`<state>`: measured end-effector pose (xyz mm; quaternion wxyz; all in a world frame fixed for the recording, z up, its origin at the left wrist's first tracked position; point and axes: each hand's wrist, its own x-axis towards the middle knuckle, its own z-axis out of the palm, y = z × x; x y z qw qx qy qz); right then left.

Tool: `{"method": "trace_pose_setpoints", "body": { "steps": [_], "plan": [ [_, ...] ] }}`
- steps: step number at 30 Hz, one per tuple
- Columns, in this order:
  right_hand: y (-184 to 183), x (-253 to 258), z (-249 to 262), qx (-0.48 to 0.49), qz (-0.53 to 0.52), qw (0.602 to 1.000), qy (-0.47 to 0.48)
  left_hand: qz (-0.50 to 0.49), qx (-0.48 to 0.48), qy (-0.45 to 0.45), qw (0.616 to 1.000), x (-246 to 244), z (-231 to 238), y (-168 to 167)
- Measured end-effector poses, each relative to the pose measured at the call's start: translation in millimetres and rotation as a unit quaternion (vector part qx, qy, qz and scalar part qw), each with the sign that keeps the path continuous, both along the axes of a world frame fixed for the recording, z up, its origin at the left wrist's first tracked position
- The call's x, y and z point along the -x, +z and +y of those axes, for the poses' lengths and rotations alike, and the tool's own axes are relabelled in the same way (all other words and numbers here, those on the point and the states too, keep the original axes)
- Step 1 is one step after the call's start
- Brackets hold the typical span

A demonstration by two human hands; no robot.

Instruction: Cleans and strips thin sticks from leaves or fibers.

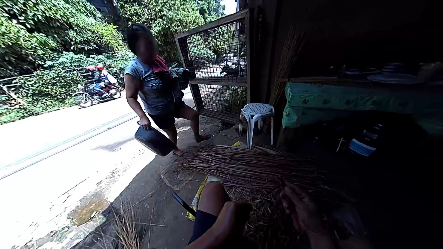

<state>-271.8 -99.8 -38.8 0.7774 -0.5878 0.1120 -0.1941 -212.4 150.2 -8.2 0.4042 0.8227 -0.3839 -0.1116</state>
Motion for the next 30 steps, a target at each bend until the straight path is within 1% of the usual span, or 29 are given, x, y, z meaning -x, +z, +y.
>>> {"method": "trace_pose_setpoints", "body": {
  "steps": [2, 5, 7, 12, 14, 17, 19, 20, 21, 24, 27, 28, 30],
  "plan": [
    [2.9, 1.8, -9.7, -0.015, 0.000, 1.000, 0.012, 0.002, 0.006, -0.004, 1.000, 1.2, 3.8, -1.6],
    [6.2, 7.7, -4.6, -0.022, 0.002, 0.995, 0.096, -0.010, 0.006, -0.007, 1.000, -0.6, 5.8, -4.4],
    [3.7, 7.8, 4.6, -0.019, 0.004, 0.992, 0.126, -0.009, -0.005, -0.008, 1.000, -0.8, 5.2, -4.4],
    [-0.1, 7.5, 7.4, -0.021, -0.017, 0.989, 0.145, 0.017, -0.012, -0.022, 1.000, 1.6, 6.4, 0.0],
    [-1.6, 7.5, 8.1, -0.003, -0.035, 0.991, 0.132, 0.027, -0.011, -0.034, 0.999, 1.2, 6.9, 1.0],
    [-3.9, 4.1, 10.2, 0.044, -0.055, 0.995, 0.072, 0.025, -0.021, -0.038, 0.999, -0.1, 6.0, 6.3],
    [-4.6, 0.8, 6.0, 0.045, -0.059, 0.997, 0.001, 0.021, -0.028, -0.037, 0.999, -1.5, 7.7, 10.0],
    [-3.8, 0.0, -0.6, 0.035, -0.058, 0.997, -0.022, 0.022, -0.029, -0.038, 0.999, -2.1, 9.9, 10.7],
    [-1.9, 0.5, -7.9, 0.021, -0.057, 0.998, -0.026, 0.025, -0.025, -0.037, 0.999, -2.7, 12.4, 10.3],
    [3.8, 6.8, -12.9, 0.001, -0.055, 0.997, 0.057, 0.028, -0.018, -0.032, 0.999, -4.4, 16.7, 7.2],
    [2.3, 8.6, 4.2, 0.022, -0.048, 0.987, 0.149, 0.036, -0.020, -0.033, 0.999, -3.1, 11.3, 7.9],
    [0.4, 7.5, 9.8, 0.024, -0.052, 0.984, 0.169, 0.037, -0.022, -0.034, 0.998, -2.1, 9.0, 8.5],
    [-1.2, 6.5, 15.3, 0.014, -0.053, 0.983, 0.178, 0.041, -0.032, -0.038, 0.998, -1.7, 6.8, 8.1]
  ]
}}
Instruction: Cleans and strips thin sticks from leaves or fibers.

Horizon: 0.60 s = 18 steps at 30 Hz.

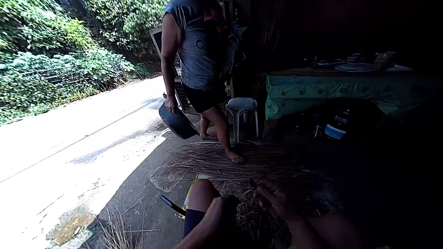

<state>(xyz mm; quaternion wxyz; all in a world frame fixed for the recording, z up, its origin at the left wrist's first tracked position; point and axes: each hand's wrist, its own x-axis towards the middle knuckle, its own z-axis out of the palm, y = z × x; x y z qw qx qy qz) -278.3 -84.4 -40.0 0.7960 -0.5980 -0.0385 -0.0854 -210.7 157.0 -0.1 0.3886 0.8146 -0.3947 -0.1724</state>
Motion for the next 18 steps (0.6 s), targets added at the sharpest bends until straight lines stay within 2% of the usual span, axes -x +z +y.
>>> {"method": "trace_pose_setpoints", "body": {
  "steps": [7, 9, 14, 16, 18],
  "plan": [
    [7.4, 1.8, -25.7, -0.121, -0.020, 0.985, -0.119, -0.035, -0.019, 0.013, 0.999, -8.8, 18.1, -3.5],
    [7.6, 3.1, -28.7, -0.138, -0.021, 0.984, -0.108, -0.050, -0.011, 0.010, 0.999, -8.0, 21.2, -3.3],
    [3.6, 6.7, -9.2, -0.109, -0.025, 0.994, 0.017, -0.085, 0.006, -0.012, 0.996, -2.1, 14.1, -0.2],
    [6.5, 8.5, -11.5, -0.117, -0.033, 0.993, 0.011, -0.099, 0.007, -0.025, 0.995, -4.7, 19.9, -2.1],
    [9.8, 9.4, -24.1, -0.155, -0.057, 0.985, -0.044, -0.111, -0.008, -0.023, 0.994, -12.3, 34.5, -5.9]
  ]
}}
